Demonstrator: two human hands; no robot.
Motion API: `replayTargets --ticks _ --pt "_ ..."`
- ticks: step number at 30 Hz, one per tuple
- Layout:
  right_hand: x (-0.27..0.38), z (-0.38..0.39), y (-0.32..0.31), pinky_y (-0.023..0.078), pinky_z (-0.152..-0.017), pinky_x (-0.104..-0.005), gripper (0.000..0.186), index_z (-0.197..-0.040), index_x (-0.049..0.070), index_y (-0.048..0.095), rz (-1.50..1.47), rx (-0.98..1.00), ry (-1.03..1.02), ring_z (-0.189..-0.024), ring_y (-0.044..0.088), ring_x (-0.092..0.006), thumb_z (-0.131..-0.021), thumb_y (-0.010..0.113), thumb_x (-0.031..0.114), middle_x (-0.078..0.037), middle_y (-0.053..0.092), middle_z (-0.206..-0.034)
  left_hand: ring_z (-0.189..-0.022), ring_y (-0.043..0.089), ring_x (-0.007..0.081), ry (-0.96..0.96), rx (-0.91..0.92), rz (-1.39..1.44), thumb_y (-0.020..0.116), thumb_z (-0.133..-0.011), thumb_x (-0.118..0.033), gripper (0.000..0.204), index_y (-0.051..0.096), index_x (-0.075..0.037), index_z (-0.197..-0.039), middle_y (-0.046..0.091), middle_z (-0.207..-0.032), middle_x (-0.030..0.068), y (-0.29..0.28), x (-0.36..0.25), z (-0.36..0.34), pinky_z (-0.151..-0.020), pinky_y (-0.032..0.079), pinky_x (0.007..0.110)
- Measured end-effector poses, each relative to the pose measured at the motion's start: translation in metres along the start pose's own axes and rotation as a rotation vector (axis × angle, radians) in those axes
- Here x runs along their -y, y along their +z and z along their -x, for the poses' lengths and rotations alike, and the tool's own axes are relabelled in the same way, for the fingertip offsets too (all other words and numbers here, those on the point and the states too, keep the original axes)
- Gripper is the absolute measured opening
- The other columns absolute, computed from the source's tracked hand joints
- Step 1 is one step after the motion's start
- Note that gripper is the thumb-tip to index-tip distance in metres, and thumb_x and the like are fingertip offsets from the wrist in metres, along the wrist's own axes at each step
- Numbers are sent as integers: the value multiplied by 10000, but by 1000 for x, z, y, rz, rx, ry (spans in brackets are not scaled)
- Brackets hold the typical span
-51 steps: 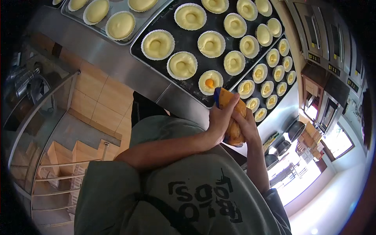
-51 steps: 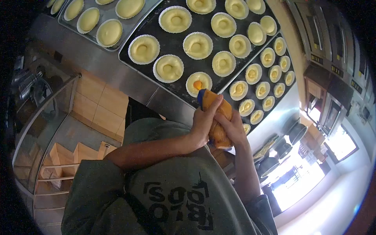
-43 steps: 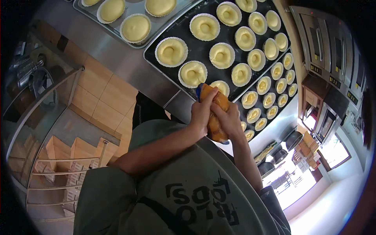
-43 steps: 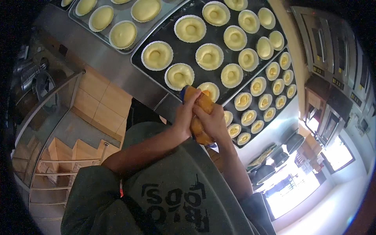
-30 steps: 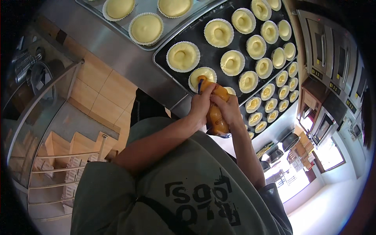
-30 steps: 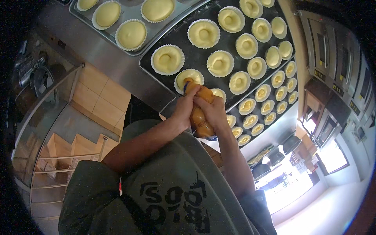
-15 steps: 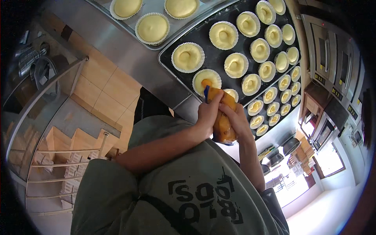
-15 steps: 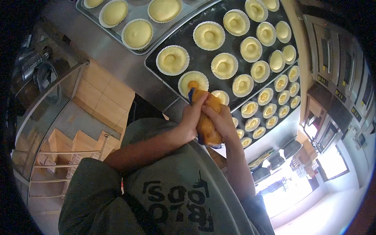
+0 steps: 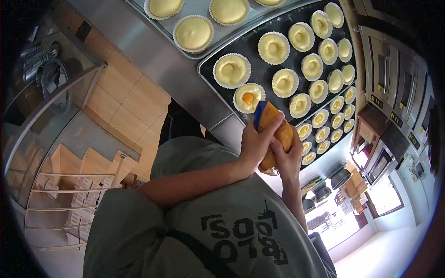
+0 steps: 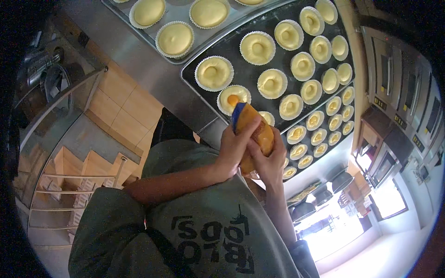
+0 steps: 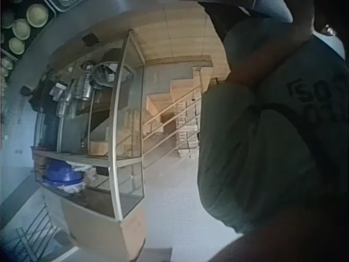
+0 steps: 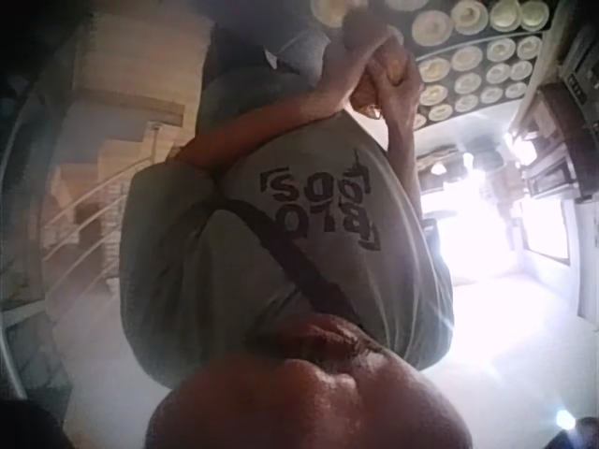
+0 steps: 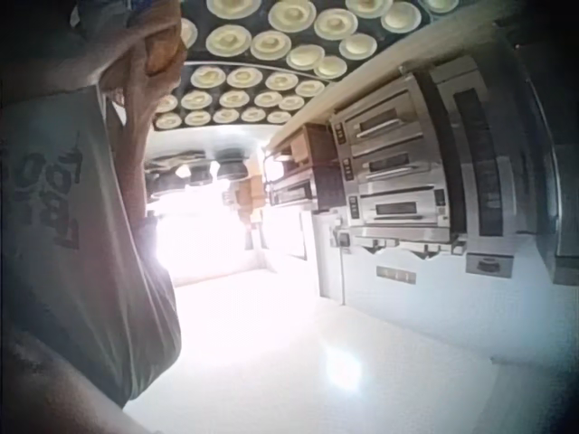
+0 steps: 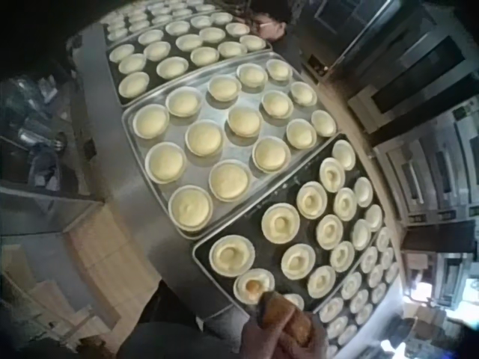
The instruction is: The person pipes filling into pastry dough cups on a baking sheet using a piping bag, then handles a second bag of filling and pipes it into pastry dough cups on another baking sheet.
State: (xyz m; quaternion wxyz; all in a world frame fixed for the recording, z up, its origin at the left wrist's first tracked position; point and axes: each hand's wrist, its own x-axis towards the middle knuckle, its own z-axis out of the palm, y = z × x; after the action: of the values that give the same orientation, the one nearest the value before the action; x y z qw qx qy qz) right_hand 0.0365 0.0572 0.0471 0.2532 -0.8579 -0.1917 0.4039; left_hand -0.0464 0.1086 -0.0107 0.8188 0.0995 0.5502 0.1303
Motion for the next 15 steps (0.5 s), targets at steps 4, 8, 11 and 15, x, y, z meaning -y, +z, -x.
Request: replayTargets --ticks 4,8,11,15 --pt "21 -27 20 560 -770 -352 435 -1152 -45 673 18 82 -16 -861 710 -203 -867 775 268 -154 741 -967 -871 669 133 -99 -20 171 793 -894 -472 513 658 -21 -1100 686 -1011 59 -8 -40 -8 -755 536 305" --pt "42 -66 38 552 -776 -310 378 -1141 -62 681 10 264 91 -862 690 -158 -911 726 235 -125 726 -996 -857 661 130 -116 -8 291 777 -919 -432 470 651 -24 -1116 674 -1034 61 -23 -57 -43 -738 538 310" --pt "43 -81 52 555 -760 -309 371 -1128 -62 686 2 250 142 -843 688 -152 -908 729 234 -121 728 -982 -866 671 146 -136 3 315 758 -939 -407 447 651 -16 -1128 675 -1032 71 -34 -63 -65 -740 549 318" --pt "52 -91 61 557 -747 -304 363 -1121 -65 690 0 268 173 -827 685 -147 -907 733 226 -116 729 -974 -886 685 170 -197 -32 305 738 -956 -382 436 648 -1 -1148 678 -1039 85 -43 -66 -74 -753 567 334"
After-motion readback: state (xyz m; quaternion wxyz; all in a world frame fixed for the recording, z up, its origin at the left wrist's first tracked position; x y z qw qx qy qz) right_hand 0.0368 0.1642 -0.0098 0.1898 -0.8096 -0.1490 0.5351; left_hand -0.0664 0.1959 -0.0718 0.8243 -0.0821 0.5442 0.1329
